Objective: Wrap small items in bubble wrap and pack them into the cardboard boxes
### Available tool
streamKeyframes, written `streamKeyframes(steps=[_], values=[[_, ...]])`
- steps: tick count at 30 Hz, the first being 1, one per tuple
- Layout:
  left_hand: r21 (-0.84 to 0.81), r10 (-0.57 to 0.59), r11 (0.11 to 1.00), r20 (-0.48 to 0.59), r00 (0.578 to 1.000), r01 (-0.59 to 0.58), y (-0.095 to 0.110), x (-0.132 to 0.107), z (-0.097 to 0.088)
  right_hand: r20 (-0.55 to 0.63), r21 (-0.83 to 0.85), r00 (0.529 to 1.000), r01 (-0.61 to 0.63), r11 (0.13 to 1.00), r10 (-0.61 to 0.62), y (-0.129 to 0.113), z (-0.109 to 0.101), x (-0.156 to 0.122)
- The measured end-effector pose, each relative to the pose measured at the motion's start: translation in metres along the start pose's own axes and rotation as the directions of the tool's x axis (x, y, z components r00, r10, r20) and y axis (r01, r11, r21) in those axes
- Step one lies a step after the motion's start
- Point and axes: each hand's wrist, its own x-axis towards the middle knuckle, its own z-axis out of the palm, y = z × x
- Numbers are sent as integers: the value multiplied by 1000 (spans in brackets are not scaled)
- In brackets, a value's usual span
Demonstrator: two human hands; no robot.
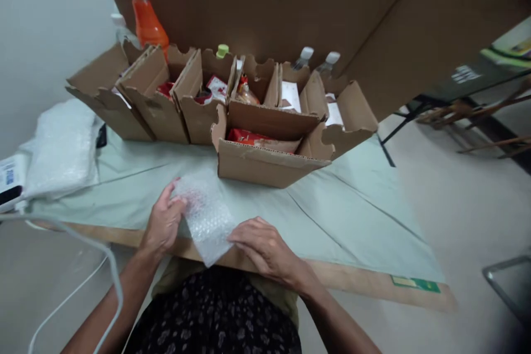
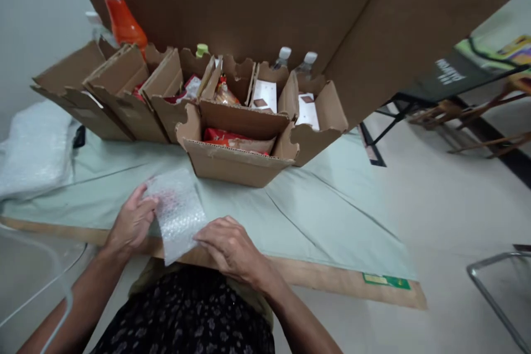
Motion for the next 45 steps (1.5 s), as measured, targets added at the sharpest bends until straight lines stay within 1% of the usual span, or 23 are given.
streamKeyframes(steps=[2,5,7,8,10,11,12,13,14,15,18,20,22,24,27,29,31,34,36,39,41,43,45], values=[[120,18,992,105,994,-31,-1,-3,13,-86,10,996,-38,999,39,-3,5,-13],[258,-47,966,288,956,-31,-6,-6,28,-194,14,980,-32,999,35,-11,17,-26],[320,-94,947,367,926,-31,-12,-7,35,-226,18,973,-37,999,40,-13,26,-31],[347,-96,937,379,920,-45,-15,-7,36,-232,21,971,-60,998,64,-13,30,-32],[408,-11,902,345,939,-140,-18,-6,32,-242,26,960,-141,990,143,-11,37,-32],[444,85,868,312,946,-224,-17,-7,27,-245,27,951,-187,982,188,-8,39,-31],[476,201,818,289,936,-323,-15,-8,20,-250,27,941,-231,973,231,-6,41,-30],[502,306,757,292,906,-417,-12,-11,11,-254,25,930,-268,963,266,-3,43,-28],[520,370,697,329,869,-494,-8,-16,1,-260,19,921,-296,955,290,0,45,-26],[534,384,646,391,837,-546,-4,-22,-8,-266,7,915,-313,950,304,3,48,-24],[581,279,532,566,776,-616,-2,-43,-24,-286,-90,912,-330,940,293,12,56,-15],[600,260,434,631,731,-672,-9,-53,-24,-294,-189,921,-319,929,256,15,61,-11],[596,283,342,672,684,-727,-19,-57,-19,-307,-291,926,-312,904,221,16,64,-13],[607,297,277,683,667,-745,-29,-55,-15,-339,-362,920,-321,875,197,11,62,-19],[637,296,213,680,670,-741,-35,-47,-14,-365,-406,921,-290,866,138,0,54,-35],[645,280,186,689,669,-741,-36,-43,-15,-323,-437,942,-231,870,87,-7,51,-44],[638,280,177,697,660,-749,-35,-42,-16,-224,-474,973,-165,865,62,-8,50,-47],[604,354,187,695,626,-775,-29,-48,-18,-83,-482,995,-94,871,61,-2,53,-44],[554,387,204,712,586,-807,-24,-58,-20,-83,-442,995,-88,893,58,3,55,-39],[487,340,229,772,538,-843,-19,-71,-23,-142,-320,985,-136,938,95,8,55,-30],[502,327,232,767,553,-833,-21,-72,-21,-153,-244,976,-189,951,155,10,54,-24],[555,349,235,718,603,-798,-26,-67,-17,-197,-236,962,-235,943,190,10,53,-20],[605,361,231,674,645,-762,-32,-57,-11,-294,-298,940,-263,917,174,10,50,-19]])
